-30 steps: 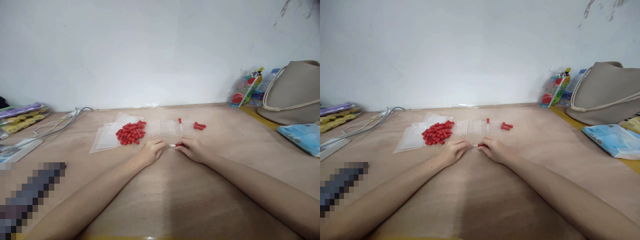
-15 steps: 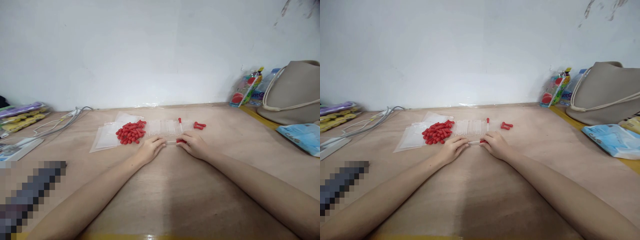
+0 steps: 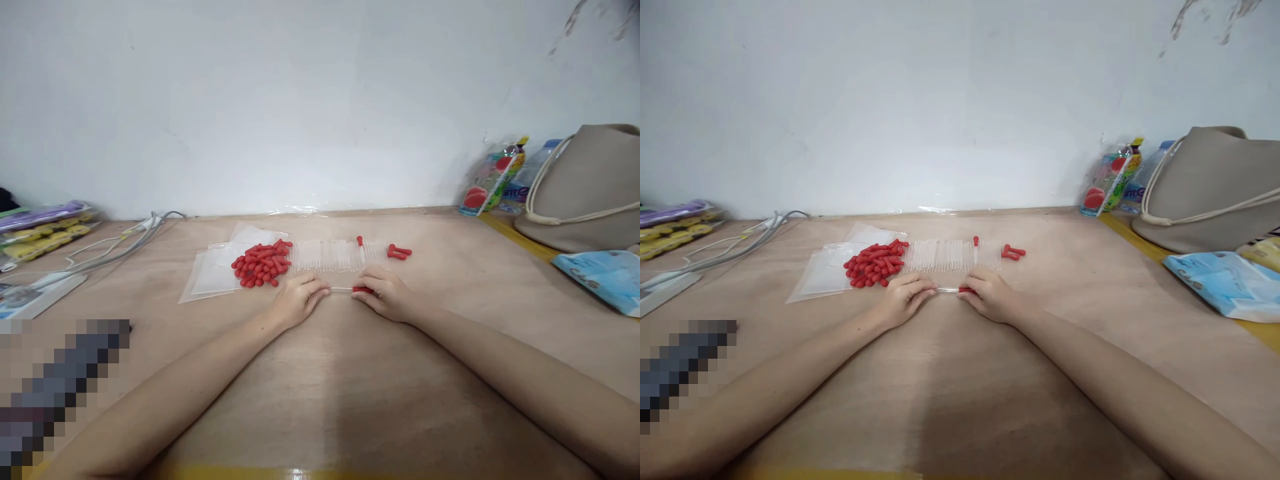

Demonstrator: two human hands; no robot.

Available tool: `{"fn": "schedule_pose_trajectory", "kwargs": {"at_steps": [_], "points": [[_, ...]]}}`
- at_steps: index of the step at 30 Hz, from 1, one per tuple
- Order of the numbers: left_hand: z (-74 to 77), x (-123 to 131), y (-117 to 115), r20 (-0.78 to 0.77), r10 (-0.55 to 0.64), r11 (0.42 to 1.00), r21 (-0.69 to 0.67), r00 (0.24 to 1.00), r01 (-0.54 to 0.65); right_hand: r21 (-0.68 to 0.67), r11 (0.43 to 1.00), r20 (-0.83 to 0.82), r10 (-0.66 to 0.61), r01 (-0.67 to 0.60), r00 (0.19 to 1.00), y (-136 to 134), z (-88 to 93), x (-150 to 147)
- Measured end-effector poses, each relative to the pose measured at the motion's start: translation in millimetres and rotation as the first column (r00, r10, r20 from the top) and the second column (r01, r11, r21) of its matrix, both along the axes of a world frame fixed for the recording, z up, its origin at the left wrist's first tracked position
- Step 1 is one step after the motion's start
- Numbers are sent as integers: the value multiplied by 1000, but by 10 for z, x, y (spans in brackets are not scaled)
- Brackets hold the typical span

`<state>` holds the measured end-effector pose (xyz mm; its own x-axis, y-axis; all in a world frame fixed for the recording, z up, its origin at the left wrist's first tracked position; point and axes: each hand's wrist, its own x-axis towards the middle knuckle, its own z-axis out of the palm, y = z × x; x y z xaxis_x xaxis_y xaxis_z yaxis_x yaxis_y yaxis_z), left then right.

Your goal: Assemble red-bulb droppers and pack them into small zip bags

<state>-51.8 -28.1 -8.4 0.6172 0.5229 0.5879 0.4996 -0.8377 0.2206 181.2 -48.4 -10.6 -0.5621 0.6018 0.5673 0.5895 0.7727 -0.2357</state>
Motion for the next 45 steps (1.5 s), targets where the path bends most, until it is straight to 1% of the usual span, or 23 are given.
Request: {"fn": "schedule_pose_trajectory", "kwargs": {"at_steps": [5, 11, 14, 16, 18, 20, 21, 23, 25, 27, 29, 30, 31, 33, 35, 37, 39, 42, 45], "points": [[1, 12, -13, -5, -39, 999, 5, 999, 39, 12, 999, 26, 33, -33, 999, 4, 12, -13], [25, 26, -40, -35, -43, 999, 6, 998, 43, 29, 999, 42, 39, -40, 998, 20, -6, -28], [30, 32, -47, -42, -44, 999, -1, 998, 44, 15, 999, 42, 47, -48, 998, 20, 12, -25], [34, 41, -46, -27, -27, 1000, 4, 999, 27, -16, 999, -8, 42, -42, 999, 17, 37, -28], [42, 55, -44, 4, -5, 1000, 8, 1000, 5, -81, 996, -141, 13, -24, 990, 16, 60, -46], [56, 66, -44, 30, 1, 1000, -5, 1000, 0, -198, 980, -342, -58, -11, 938, 22, 74, -83], [66, 69, -46, 34, -5, 1000, -18, 999, 6, -268, 963, -444, -106, -19, 890, 29, 80, -104], [89, 67, -52, 31, -9, 999, -49, 999, 10, -387, 920, -609, -201, -66, 767, 61, 100, -132], [109, 59, -58, 21, 16, 997, -77, 1000, -14, -452, 886, -709, -289, -101, 643, 125, 149, -115], [121, 50, -60, 7, 48, 994, -102, 999, -47, -489, 870, -749, -378, -69, 545, 231, 232, -37], [124, 46, -56, -13, 46, 991, -123, 999, -47, -541, 840, -722, -486, 37, 492, 378, 331, 87], [124, 47, -52, -22, 35, 991, -129, 999, -37, -567, 818, -684, -535, 100, 497, 463, 375, 152], [122, 49, -49, -30, 20, 991, -133, 999, -24, -581, 795, -636, -577, 175, 513, 553, 410, 211], [118, 53, -43, -41, -1, 991, -135, 999, -5, -562, 752, -506, -642, 344, 576, 732, 443, 288], [113, 55, -41, -48, -7, 991, -137, 999, 1, -522, 684, -338, -714, 509, 614, 894, 427, 298], [106, 53, -41, -55, -5, 990, -143, 998, -2, -481, 621, -183, -762, 619, 622, 1027, 376, 255], [98, 49, -41, -59, -6, 989, -150, 998, -3, -463, 578, -92, -785, 671, 613, 1129, 312, 188], [89, 45, -41, -59, -10, 989, -150, 998, 1, -461, 533, -33, -809, 709, 587, 1225, 232, 98], [90, 46, -39, -62, -10, 989, -146, 998, 1, -447, 509, 10, -819, 735, 573, 1251, 192, 51]]}}
